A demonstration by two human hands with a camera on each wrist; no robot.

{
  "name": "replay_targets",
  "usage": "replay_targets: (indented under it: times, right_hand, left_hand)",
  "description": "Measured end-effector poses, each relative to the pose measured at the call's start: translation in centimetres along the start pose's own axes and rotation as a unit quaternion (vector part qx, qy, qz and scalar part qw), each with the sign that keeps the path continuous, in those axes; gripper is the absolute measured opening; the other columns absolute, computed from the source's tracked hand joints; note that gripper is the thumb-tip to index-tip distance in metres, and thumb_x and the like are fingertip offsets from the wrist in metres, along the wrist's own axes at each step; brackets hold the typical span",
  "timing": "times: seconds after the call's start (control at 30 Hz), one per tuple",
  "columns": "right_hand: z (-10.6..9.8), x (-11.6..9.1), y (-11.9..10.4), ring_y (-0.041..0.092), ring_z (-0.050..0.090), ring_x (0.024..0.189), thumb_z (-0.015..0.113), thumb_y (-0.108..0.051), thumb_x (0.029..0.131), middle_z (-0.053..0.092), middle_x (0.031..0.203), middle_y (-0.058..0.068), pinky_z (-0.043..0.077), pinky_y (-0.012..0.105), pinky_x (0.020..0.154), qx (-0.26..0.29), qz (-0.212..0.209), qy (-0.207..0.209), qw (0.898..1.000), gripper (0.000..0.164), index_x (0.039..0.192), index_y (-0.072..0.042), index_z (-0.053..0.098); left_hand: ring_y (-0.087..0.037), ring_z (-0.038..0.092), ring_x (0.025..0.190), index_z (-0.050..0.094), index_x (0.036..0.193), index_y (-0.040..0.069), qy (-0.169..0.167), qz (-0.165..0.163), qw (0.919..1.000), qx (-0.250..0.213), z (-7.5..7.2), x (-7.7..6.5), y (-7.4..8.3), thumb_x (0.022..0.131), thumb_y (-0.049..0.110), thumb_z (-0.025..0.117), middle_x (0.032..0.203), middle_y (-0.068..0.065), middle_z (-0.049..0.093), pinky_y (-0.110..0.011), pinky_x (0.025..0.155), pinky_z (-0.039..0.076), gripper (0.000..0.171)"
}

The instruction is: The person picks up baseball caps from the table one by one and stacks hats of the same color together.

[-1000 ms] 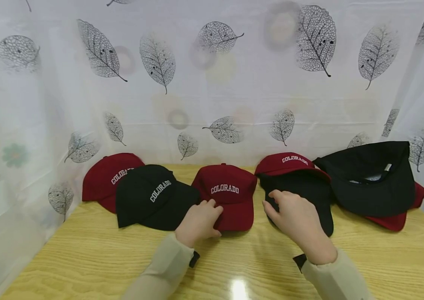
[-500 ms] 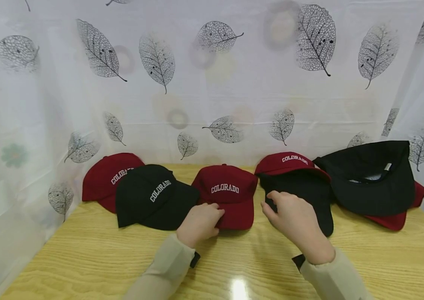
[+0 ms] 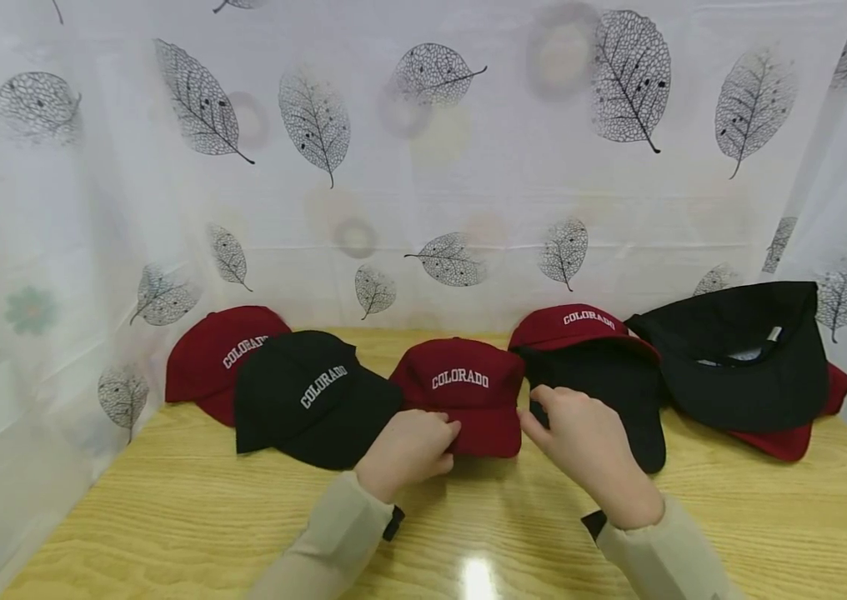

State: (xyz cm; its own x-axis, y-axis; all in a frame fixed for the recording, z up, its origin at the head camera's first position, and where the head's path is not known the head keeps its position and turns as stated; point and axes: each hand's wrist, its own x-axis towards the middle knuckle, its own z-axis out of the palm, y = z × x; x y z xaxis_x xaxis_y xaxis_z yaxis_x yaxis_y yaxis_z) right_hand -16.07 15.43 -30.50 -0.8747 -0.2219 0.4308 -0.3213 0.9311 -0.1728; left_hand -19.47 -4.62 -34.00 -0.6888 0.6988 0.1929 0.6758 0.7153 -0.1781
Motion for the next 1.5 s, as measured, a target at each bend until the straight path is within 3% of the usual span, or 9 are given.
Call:
replay_targets:
  times: [0.3,0.53,0.73,0.83,0.97,1.07,1.17,1.33,1.5]
  right_hand:
    - [0.9,-0.2,-0.2,0.007,0.042,0.049,0.071,-0.029,0.071,0.054,0.066,-0.002,0.036,0.023,0.043,-0.012,-0.036,-0.030,0.999,0.031,0.091,-0.006,0.065]
    - [1.5,-0.4,-0.7,0.010,0.044,0.058,0.076,-0.025,0.064,0.052,0.072,-0.003,0.040,0.026,0.050,-0.016,-0.074,-0.065,0.995,0.033,0.090,-0.010,0.063]
    - [1.7,-0.5,-1.1,0.010,0.044,0.053,0.076,-0.020,0.064,0.049,0.066,-0.004,0.039,0.028,0.047,-0.027,-0.107,-0.051,0.993,0.024,0.081,-0.012,0.061]
    - [1.7,-0.6,-1.2,0.010,0.042,0.049,0.075,-0.019,0.065,0.048,0.062,-0.005,0.037,0.027,0.044,-0.027,-0.109,-0.059,0.992,0.022,0.079,-0.012,0.060]
    - [1.8,-0.6,-1.3,0.010,0.041,0.047,0.075,-0.017,0.065,0.047,0.060,-0.005,0.036,0.027,0.044,-0.025,-0.116,-0.066,0.991,0.020,0.076,-0.013,0.059]
    - [1.9,-0.6,-1.3,0.010,0.041,0.048,0.076,-0.017,0.064,0.047,0.060,-0.006,0.037,0.027,0.045,-0.026,-0.116,-0.068,0.991,0.020,0.076,-0.014,0.059]
    - [1.9,-0.6,-1.4,0.010,0.042,0.048,0.075,-0.016,0.065,0.047,0.060,-0.006,0.037,0.028,0.045,-0.024,-0.108,-0.074,0.991,0.019,0.076,-0.014,0.060]
    - [1.9,-0.6,-1.6,0.010,0.041,0.049,0.075,-0.016,0.066,0.048,0.060,-0.006,0.036,0.028,0.045,-0.018,-0.103,-0.080,0.991,0.018,0.077,-0.013,0.061]
    - [1.8,-0.6,-1.6,0.009,0.041,0.048,0.075,-0.017,0.066,0.048,0.061,-0.007,0.036,0.027,0.045,-0.021,-0.106,-0.076,0.991,0.018,0.078,-0.014,0.062]
  left_hand:
    - [-0.007,0.052,0.057,0.066,0.094,0.010,0.079,0.009,0.9967,0.019,-0.5,0.1,0.4,0.081,0.019,0.056,0.063,0.003,0.053,-0.020,0.049,0.042,0.019]
    - [-0.005,0.052,0.056,0.065,0.098,0.009,0.055,0.015,0.9980,0.026,-1.2,-0.6,1.0,0.082,0.020,0.057,0.071,0.002,0.059,-0.017,0.043,0.038,0.021]
    - [-0.004,0.049,0.055,0.064,0.096,0.010,0.056,0.019,0.9981,0.017,-1.8,-1.2,1.3,0.082,0.021,0.057,0.074,0.003,0.059,-0.018,0.044,0.039,0.019]
    - [-0.004,0.050,0.058,0.063,0.091,0.011,0.053,0.020,0.9983,-0.014,-2.0,-1.3,1.1,0.082,0.021,0.057,0.075,0.004,0.059,-0.018,0.048,0.040,0.015]
    - [-0.004,0.048,0.059,0.059,0.083,0.014,0.017,0.001,0.9962,-0.086,-2.1,-1.5,0.4,0.082,0.028,0.061,0.074,0.005,0.056,-0.020,0.053,0.040,0.014]
    - [-0.005,0.048,0.060,0.059,0.086,0.015,-0.011,-0.019,0.9939,-0.108,-2.1,-1.8,-0.5,0.078,0.034,0.066,0.073,0.007,0.053,-0.022,0.056,0.042,0.021]
    - [-0.006,0.049,0.064,0.061,0.090,0.015,-0.017,-0.040,0.9937,-0.103,-1.6,-2.5,-1.7,0.072,0.033,0.071,0.075,0.007,0.052,-0.024,0.059,0.043,0.028]
    - [-0.011,0.050,0.068,0.062,0.087,0.014,0.012,-0.068,0.9948,-0.075,-0.5,-4.4,-4.0,0.065,0.023,0.074,0.074,0.007,0.051,-0.029,0.058,0.044,0.027]
    - [-0.017,0.052,0.078,0.063,0.091,0.011,0.010,-0.092,0.9936,-0.064,0.1,-6.1,-5.5,0.062,0.022,0.078,0.085,0.001,0.055,-0.034,0.064,0.046,0.034]
